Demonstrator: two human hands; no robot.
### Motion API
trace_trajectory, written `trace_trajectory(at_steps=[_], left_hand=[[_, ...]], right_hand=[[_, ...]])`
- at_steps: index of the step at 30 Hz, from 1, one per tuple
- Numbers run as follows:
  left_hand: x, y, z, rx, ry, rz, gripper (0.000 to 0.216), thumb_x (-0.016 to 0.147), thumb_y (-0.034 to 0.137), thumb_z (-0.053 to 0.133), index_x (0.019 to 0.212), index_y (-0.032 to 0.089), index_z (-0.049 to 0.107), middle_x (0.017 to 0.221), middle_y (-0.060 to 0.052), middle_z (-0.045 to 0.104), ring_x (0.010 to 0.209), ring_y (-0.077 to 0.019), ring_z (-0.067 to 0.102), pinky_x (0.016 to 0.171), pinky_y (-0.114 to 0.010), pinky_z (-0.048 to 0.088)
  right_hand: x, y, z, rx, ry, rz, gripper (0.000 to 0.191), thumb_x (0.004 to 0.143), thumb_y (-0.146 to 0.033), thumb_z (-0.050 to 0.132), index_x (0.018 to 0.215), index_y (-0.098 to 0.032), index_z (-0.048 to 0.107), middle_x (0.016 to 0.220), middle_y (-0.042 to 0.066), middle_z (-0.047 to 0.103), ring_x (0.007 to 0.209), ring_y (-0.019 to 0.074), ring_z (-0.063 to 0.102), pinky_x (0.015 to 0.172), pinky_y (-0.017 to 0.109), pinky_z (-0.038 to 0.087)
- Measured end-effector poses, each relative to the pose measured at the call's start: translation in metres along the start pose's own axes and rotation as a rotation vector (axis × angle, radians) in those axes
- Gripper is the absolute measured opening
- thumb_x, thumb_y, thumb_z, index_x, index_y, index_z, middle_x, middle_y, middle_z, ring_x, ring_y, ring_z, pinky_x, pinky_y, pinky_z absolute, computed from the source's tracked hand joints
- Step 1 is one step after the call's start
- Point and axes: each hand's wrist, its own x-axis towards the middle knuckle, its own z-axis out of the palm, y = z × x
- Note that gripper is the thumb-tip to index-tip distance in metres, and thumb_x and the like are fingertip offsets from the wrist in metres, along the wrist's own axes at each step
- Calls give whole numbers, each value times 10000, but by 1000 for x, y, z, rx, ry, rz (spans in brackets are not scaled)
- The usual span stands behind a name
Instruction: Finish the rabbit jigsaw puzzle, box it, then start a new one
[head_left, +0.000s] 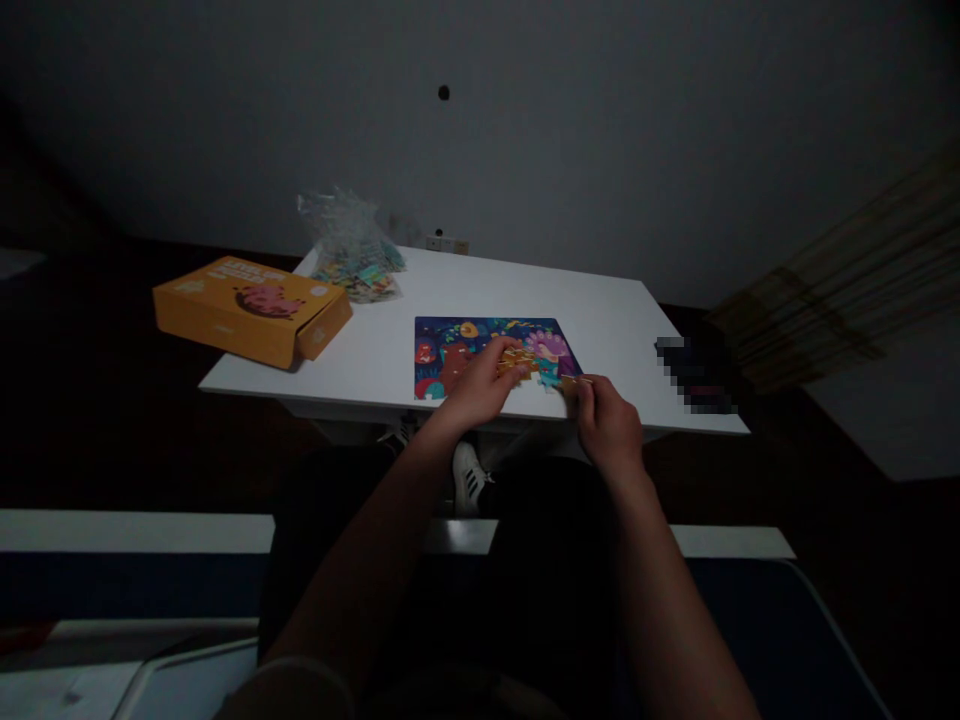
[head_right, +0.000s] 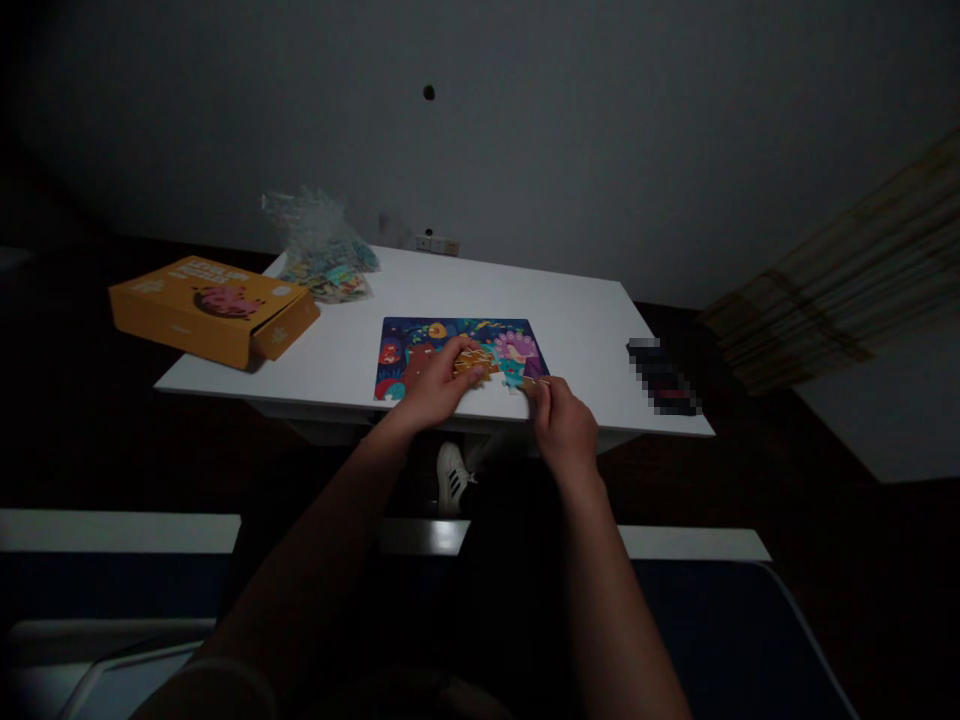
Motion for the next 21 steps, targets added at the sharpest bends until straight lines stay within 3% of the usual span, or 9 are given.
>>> trace_trajectory(at_steps=[4,7,10,13,16,19,21], left_hand=[[1,-1,2,-75,21,-69,263,1081,252,709,1324,248,608,1271,-96,757,1052,-245,761,967,-449,668],[0,-1,-1,-23,28,-20,333,1069,205,692,1389,252,617,1380,-112,742,1194,-274,745,1109,-508,633],[-2,0,-4,-26,29,13,318,1110,195,591,1417,262,639,1437,-111,737,1337,-290,703,1207,-527,584],[-3,0,-6,-93,-11,3,284,1188,345,494,1398,256,662,1431,-124,742,1326,-290,712,1177,-507,600],[-3,0,-8,-71,-88,41,333,1159,434,602,1437,255,643,1470,-140,730,1345,-301,711,1202,-514,578],[-3,1,-11,37,-170,90,470,1062,382,772,1485,250,615,1551,-148,698,1447,-329,668,1284,-547,512],[-3,2,-12,101,-218,108,478,1050,366,792,1484,256,623,1565,-141,697,1485,-338,650,1304,-553,497]], right_hand=[[7,-31,5,276,90,-160,379,1158,-488,525,1095,-236,802,1041,120,843,969,296,780,872,419,598],[10,-51,16,425,74,-245,277,1129,-434,630,1056,-245,819,1048,101,835,996,283,773,913,431,618],[12,-59,32,498,58,-161,239,1075,-452,717,1132,-248,828,1097,92,843,935,272,771,884,447,634],[14,-59,46,602,61,-5,395,984,-529,815,1250,-238,802,1106,93,852,828,251,762,781,423,646],[14,-58,51,650,75,79,370,904,-547,880,1065,-225,793,895,50,812,705,226,730,654,362,612],[12,-53,45,597,42,-39,259,933,-488,843,893,-238,786,848,43,791,720,228,732,665,358,601],[7,-44,36,558,-7,-145,219,989,-457,796,921,-250,818,918,60,822,826,254,774,762,395,635]])
